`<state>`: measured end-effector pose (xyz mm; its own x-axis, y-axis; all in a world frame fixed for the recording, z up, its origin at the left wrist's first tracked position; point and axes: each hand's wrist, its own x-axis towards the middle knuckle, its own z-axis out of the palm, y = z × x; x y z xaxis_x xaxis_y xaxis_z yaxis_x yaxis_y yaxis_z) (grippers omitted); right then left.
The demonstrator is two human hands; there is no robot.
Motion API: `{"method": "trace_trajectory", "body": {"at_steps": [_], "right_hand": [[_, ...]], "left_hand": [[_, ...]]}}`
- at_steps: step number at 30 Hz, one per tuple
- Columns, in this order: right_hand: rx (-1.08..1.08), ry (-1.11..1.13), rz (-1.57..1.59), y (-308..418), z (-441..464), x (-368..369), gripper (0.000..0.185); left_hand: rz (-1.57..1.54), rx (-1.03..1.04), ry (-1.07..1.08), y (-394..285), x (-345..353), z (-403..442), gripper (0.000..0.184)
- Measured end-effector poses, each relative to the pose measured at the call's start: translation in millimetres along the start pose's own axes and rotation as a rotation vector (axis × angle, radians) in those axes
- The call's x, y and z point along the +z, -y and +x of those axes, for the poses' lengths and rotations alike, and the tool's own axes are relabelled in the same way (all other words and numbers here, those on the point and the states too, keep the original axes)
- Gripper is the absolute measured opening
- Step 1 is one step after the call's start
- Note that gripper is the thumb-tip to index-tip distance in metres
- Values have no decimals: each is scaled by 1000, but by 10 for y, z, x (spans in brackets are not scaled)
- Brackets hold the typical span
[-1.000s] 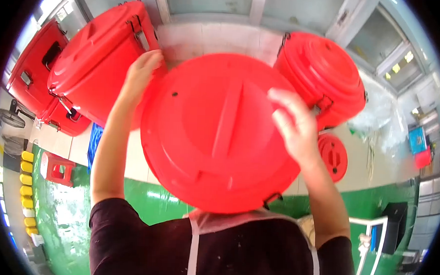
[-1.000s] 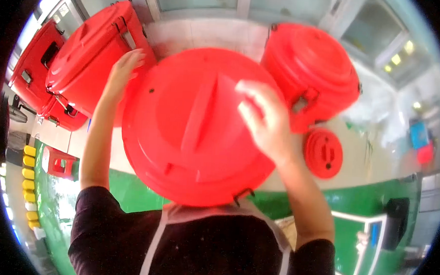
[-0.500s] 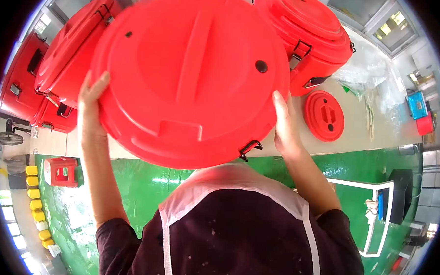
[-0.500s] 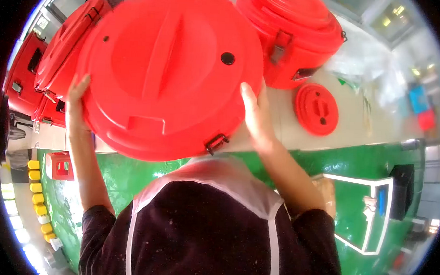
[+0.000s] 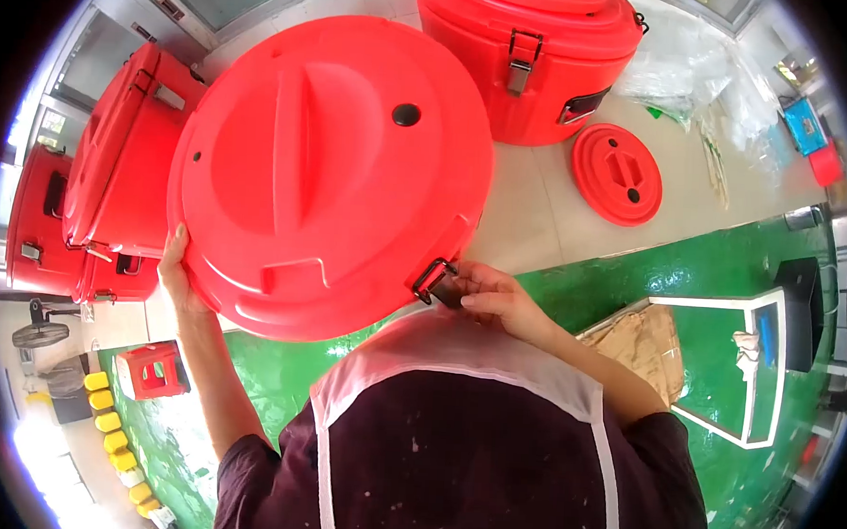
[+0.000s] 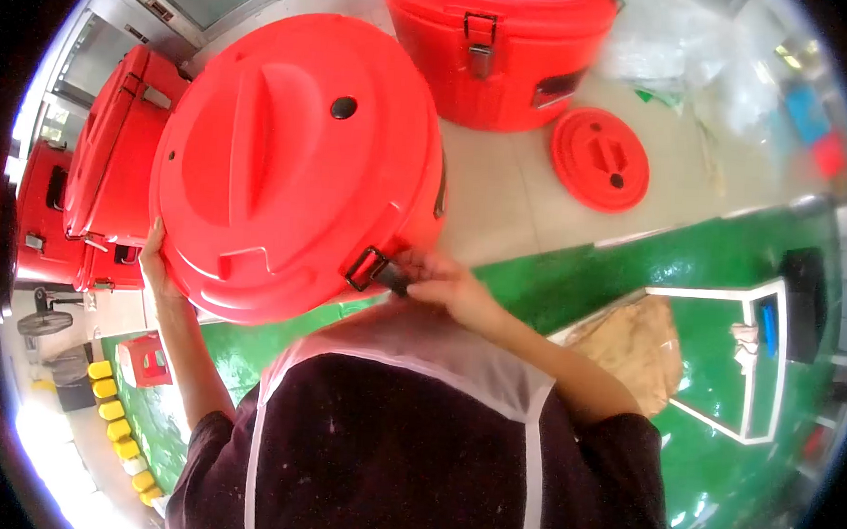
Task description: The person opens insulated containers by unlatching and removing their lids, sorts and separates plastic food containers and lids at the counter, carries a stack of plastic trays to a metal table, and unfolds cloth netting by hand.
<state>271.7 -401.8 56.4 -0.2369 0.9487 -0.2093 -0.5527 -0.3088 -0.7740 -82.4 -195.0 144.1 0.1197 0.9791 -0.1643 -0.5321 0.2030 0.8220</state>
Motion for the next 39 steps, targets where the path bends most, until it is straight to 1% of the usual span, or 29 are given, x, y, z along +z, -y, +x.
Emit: {"method": "trace_trajectory", "body": {"at_steps": [2,3,7,9,10,11,14,15,16,18,19,20,21,22,23,24,25,26,28,30,31,32,33,34,35,36,37,38,39], "right_hand": [[72,-27,-14,193,-113,72,46],[67,-129,-238,349,-182,189,47],[-202,-30,-599,698,-320,404,51],[-239,-17,-865,893,-292,530,53],[-255,-12,-997,930,-296,572,54],[-186,4,-968,922,-303,576,45],[-83,240,-1004,941,-470,279,34],[-85,280,-994,852,-535,20,28],[-130,120,-874,771,-636,-171,32],[-234,-170,-631,712,-820,-413,39],[-362,-186,-662,792,-877,-377,55],[-513,-149,-515,809,-876,-397,59],[-657,-99,-360,826,-829,-413,63],[-744,21,-162,858,-800,-413,66],[-812,160,35,887,-774,-411,69],[-870,161,159,954,-852,-403,68],[-931,167,278,1020,-931,-398,68],[-1043,-33,277,1081,-1046,-383,65],[-1105,-685,154,1281,-1253,-494,59],[-1084,-652,323,1395,-1619,-885,58],[-1134,-730,295,1390,-1706,-976,59],[-1187,-808,267,1392,-1764,-1053,60],[-1240,-890,240,1391,-1818,-1150,61],[-1259,-925,248,1389,-1878,-1293,61],[-1278,-965,256,1376,-1951,-1481,60],[-1296,-1008,264,1345,-2045,-1718,60],[-1317,-989,240,1314,-2178,-2116,54],[-1286,-1067,349,1298,-2248,-2471,51],[-1251,-1137,456,1300,-2262,-2793,48]], "left_hand": [[-77,-42,8,45,19,-36,38],[-107,-71,17,40,6,-36,37],[-162,-63,-18,23,-26,-56,38],[-166,-46,2,-89,93,-178,40],[-120,26,-42,-162,147,-251,41],[-77,100,-85,-249,211,-328,43],[39,356,-167,-463,621,-655,47],[36,362,-247,-537,801,-761,53],[124,425,-329,-548,999,-875,54],[-89,269,-86,-684,974,-878,52],[-98,287,-136,-646,1225,-942,48],[-99,310,-194,-597,1474,-941,44],[-20,394,-177,-569,1502,-785,40],[61,484,-170,-559,1500,-613,36],[34,438,-103,-428,1775,-592,33],[6,394,-41,-175,2200,-685,30],[72,404,75,24,2565,-843,28],[60,228,341,130,2710,-799,28],[259,286,477,150,2803,-661,37],[589,497,408,12,2576,-394,39],[760,594,382,-36,2441,-262,40],[926,720,287,-67,2193,-148,42],[1089,836,167,-99,1946,-33,43],[1241,973,-26,-96,1491,107,44],[1419,1027,-221,-44,1045,121,48],[1355,949,-297,91,590,111,57],[1294,745,-346,259,275,5,64],[1163,516,-390,407,157,-161,67],[939,332,-397,493,186,-314,71]]}}
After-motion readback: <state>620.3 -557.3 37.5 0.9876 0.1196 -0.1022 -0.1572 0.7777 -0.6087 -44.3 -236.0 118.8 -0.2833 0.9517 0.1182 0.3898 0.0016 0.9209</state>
